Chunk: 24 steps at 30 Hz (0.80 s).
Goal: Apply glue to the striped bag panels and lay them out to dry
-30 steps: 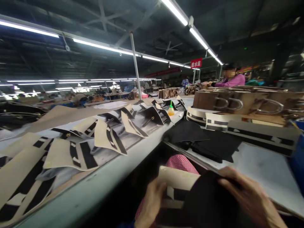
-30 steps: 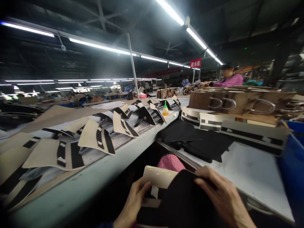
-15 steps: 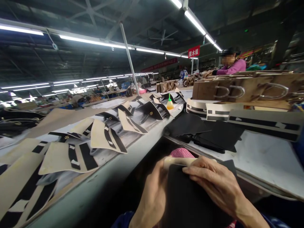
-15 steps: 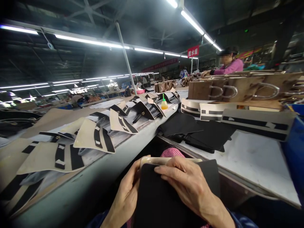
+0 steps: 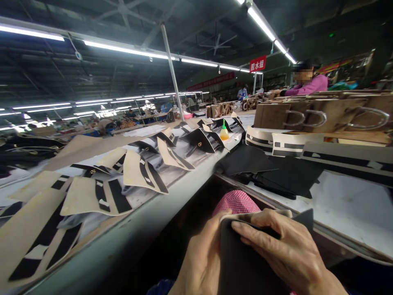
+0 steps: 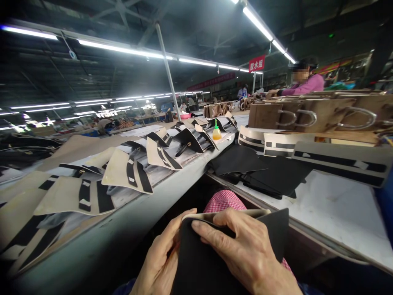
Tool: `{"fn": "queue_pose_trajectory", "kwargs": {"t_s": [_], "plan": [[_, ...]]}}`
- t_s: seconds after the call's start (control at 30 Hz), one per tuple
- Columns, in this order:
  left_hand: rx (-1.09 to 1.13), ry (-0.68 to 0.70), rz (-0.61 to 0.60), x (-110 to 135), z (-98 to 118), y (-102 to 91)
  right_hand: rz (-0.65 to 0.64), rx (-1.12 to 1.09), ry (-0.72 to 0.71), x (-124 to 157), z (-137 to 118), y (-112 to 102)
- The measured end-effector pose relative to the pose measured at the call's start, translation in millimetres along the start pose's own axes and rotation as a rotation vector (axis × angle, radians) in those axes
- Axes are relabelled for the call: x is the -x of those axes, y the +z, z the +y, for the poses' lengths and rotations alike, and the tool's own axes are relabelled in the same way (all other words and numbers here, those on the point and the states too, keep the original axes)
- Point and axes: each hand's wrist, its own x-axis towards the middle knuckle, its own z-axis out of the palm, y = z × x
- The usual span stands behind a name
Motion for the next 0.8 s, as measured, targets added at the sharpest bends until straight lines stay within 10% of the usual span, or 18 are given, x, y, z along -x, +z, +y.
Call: {"fn": "queue_pose_trajectory", "kwargs": {"t_s": [0.53,0.8], "plan": [[-0.180,0.229,0.211,12.8,9.5,13.3,-0.010,0.010,0.002,1.8,-5.3,-0.3],[-0.120,0.220,0.091,3.3,0.5,5.6,0.027,0.015,-0.037,-0.9,-2.4,3.5]]}}
